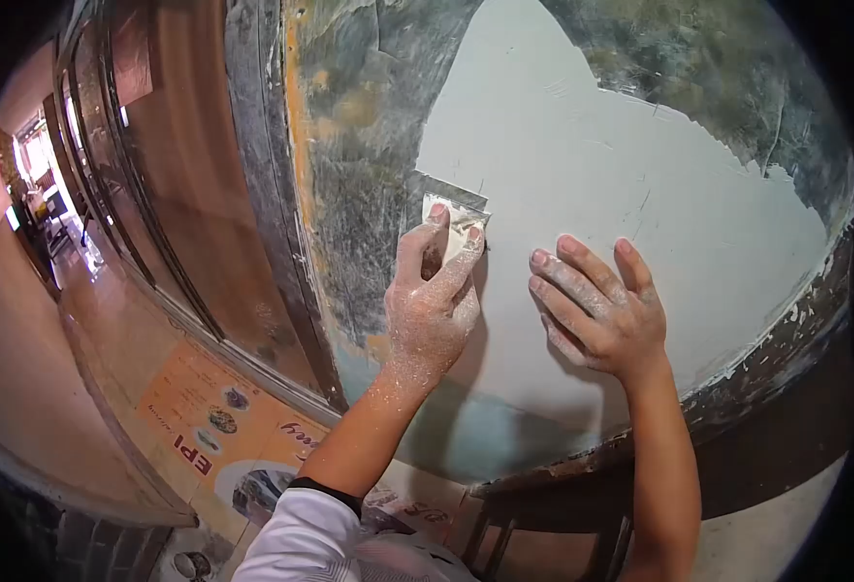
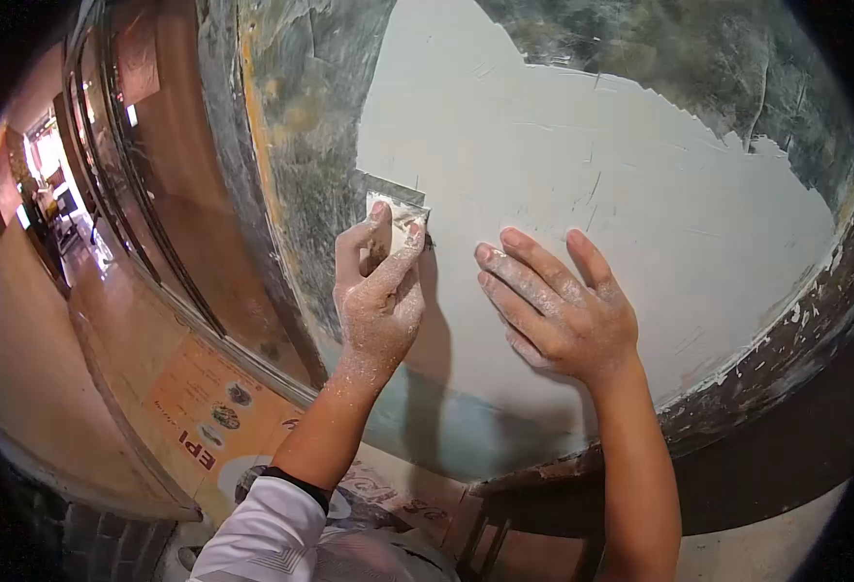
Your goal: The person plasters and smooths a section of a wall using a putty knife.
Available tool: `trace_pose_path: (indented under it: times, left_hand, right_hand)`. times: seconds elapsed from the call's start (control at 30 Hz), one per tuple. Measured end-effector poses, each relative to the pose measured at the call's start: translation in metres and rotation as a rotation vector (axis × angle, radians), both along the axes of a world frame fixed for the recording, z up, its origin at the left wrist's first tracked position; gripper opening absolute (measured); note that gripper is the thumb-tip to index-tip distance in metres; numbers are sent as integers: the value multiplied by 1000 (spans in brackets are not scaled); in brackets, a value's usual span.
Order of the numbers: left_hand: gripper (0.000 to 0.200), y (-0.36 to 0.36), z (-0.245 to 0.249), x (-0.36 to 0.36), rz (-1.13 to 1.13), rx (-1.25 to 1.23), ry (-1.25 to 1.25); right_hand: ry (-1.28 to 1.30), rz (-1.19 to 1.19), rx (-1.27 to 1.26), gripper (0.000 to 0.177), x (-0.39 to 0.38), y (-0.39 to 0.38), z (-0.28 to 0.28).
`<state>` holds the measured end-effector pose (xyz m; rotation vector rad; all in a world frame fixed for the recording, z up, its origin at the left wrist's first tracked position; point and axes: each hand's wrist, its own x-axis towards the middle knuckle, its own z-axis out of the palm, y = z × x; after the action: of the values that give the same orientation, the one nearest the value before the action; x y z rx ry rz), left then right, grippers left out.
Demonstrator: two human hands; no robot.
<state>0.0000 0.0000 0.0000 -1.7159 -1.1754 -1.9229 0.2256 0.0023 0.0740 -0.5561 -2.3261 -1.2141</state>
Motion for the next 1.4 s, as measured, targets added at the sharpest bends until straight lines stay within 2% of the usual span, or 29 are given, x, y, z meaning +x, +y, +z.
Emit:
trace_pose_path:
  times: [0.2, 0.27, 0.5, 0.63, 0.73, 0.83, 1.03, 1.17, 1.23, 1.4]
  left_hand:
    - [50, -3, 17, 4, 22, 38, -15]
    - [36, -4, 19, 6, -38, -5, -41]
    - [35, -7, 20, 2, -67, 1, -50]
    - [39, -13, -5, -3, -89, -13, -27]
    - [50, -12, -25, -1, -182, -28, -65]
    - [49, -10, -30, 1, -156, -53, -73]
    - [44, -12, -10, 7, -90, -80, -79]
    - [50, -6, 0, 7, -16, 31, -24]
    - [37, -15, 16, 11, -48, -101, -62]
    - [36, -11, 23, 11, -24, -64, -53]
  right_hand:
    - [9, 19, -8, 39, 1, 1, 1]
    - [5, 18, -11, 38, 2, 0, 3]
    - [4, 22, -1, 36, 1, -1, 4]
    - [5, 15, -12, 35, 2, -1, 3]
    - [3, 24, -25, 35, 2, 0, 3]
    - [-7, 11, -36, 35, 2, -3, 5]
    - [10, 22, -29, 35, 2, -1, 2]
    - [10, 33, -18, 35, 2, -1, 3]
    - [14, 33, -14, 33, 1, 0, 3]
    - [29, 61, -20, 33, 1, -1, 4]
